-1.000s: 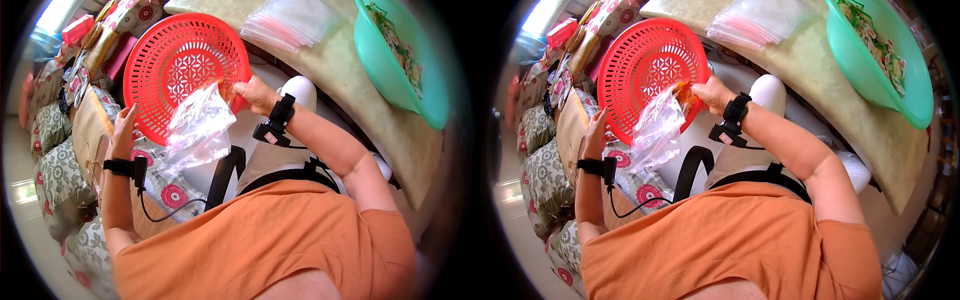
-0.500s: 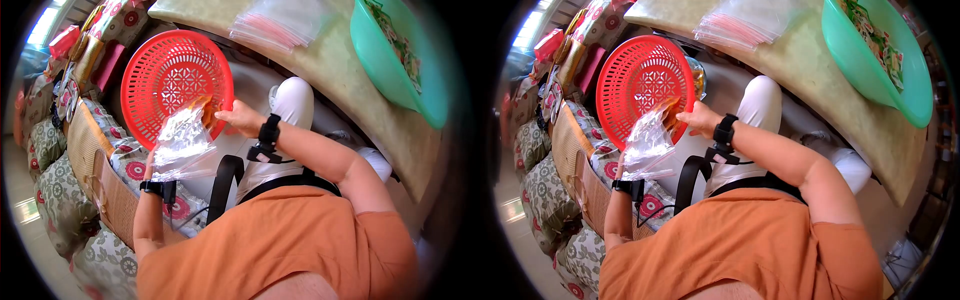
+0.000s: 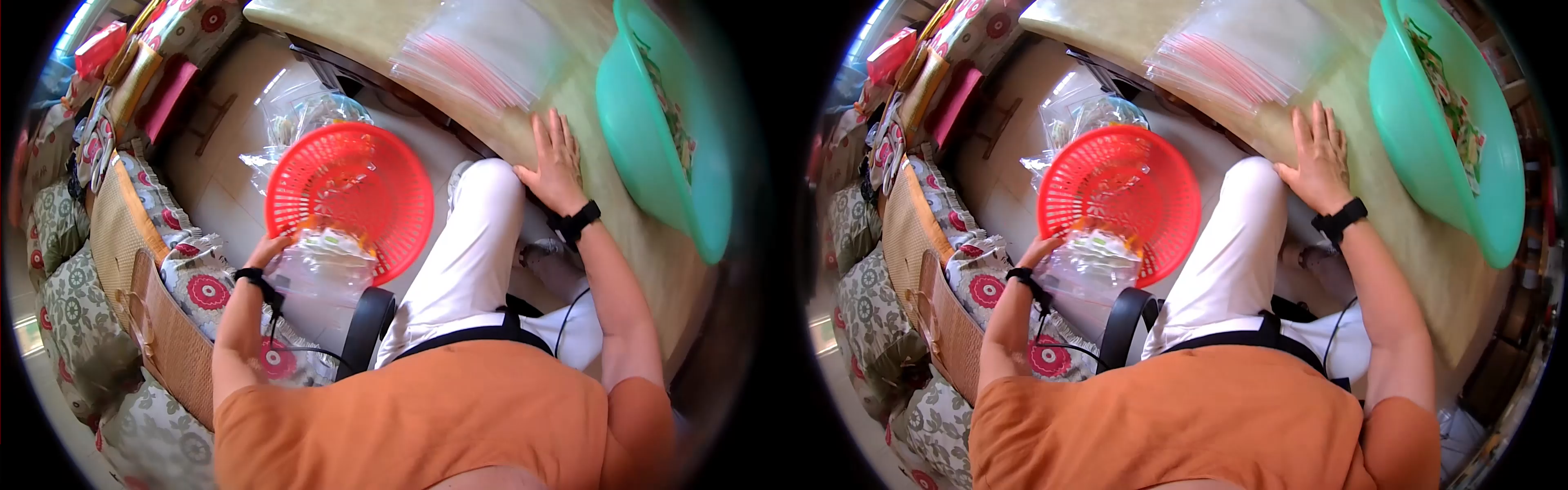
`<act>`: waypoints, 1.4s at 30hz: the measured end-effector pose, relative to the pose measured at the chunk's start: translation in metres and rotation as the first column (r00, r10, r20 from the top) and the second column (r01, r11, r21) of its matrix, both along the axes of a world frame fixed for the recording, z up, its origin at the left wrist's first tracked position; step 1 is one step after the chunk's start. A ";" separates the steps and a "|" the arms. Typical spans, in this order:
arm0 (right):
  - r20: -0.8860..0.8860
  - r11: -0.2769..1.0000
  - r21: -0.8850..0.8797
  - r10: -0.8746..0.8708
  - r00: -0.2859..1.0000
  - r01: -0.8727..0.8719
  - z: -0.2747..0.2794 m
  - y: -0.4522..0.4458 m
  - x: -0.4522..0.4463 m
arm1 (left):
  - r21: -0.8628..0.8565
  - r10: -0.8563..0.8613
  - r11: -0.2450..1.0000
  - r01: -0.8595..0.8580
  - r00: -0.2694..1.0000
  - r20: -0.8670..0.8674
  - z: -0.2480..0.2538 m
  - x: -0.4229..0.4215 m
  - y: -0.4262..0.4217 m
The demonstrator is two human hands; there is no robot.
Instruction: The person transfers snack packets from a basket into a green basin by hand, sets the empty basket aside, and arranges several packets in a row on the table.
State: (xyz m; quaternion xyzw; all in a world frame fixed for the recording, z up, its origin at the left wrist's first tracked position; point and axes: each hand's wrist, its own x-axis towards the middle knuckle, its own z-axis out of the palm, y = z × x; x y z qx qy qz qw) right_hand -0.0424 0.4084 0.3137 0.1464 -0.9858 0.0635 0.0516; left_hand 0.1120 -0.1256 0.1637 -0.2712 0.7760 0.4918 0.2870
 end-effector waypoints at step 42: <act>0.043 0.992 0.116 0.034 0.998 -0.039 -0.005 -0.009 -0.008 | -0.589 -0.727 0.452 0.670 0.659 0.193 -0.121 -0.172 0.174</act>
